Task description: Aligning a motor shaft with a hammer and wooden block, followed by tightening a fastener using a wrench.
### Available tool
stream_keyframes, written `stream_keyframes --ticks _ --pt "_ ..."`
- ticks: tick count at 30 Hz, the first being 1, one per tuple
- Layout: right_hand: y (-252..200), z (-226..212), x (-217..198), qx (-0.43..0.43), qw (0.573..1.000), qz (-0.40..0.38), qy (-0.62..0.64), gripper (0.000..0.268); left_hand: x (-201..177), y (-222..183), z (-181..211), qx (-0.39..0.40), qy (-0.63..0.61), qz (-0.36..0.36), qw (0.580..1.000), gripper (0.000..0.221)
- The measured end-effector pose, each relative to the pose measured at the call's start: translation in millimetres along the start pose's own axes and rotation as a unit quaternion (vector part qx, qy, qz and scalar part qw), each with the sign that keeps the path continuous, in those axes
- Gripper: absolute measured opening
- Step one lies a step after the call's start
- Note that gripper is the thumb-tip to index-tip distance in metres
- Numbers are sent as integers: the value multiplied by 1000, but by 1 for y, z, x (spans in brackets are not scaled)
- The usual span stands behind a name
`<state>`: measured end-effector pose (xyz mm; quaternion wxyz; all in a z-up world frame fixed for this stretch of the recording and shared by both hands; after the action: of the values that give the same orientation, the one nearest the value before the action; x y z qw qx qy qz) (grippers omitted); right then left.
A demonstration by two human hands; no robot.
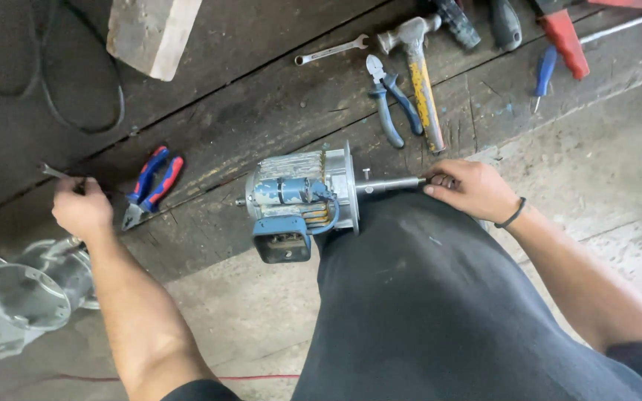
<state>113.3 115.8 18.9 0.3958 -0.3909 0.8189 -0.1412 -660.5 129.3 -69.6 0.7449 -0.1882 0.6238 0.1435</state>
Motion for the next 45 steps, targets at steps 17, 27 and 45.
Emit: stream_keyframes --ticks 17,27,45 --pt "-59 -146 -91 -267 930 245 -60 21 -211 -214 304 164 -376 -95 907 30" --pt "-26 -170 -71 -380 922 12 -72 23 -182 -274 409 330 -432 -203 814 25" --pt "-105 63 -33 110 966 208 109 20 41 -190 232 58 -518 -378 765 19"
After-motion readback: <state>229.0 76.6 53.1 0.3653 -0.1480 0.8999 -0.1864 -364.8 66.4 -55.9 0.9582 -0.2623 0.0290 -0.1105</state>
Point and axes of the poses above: each hand's wrist, its own y-axis towards the middle knuckle, its own x-axis out of the palm, z = x × y, the point moved 7 cm from there along y, towards the middle knuckle, and after that the axes turned 13 degrees about -z, right-handed, at the moved point
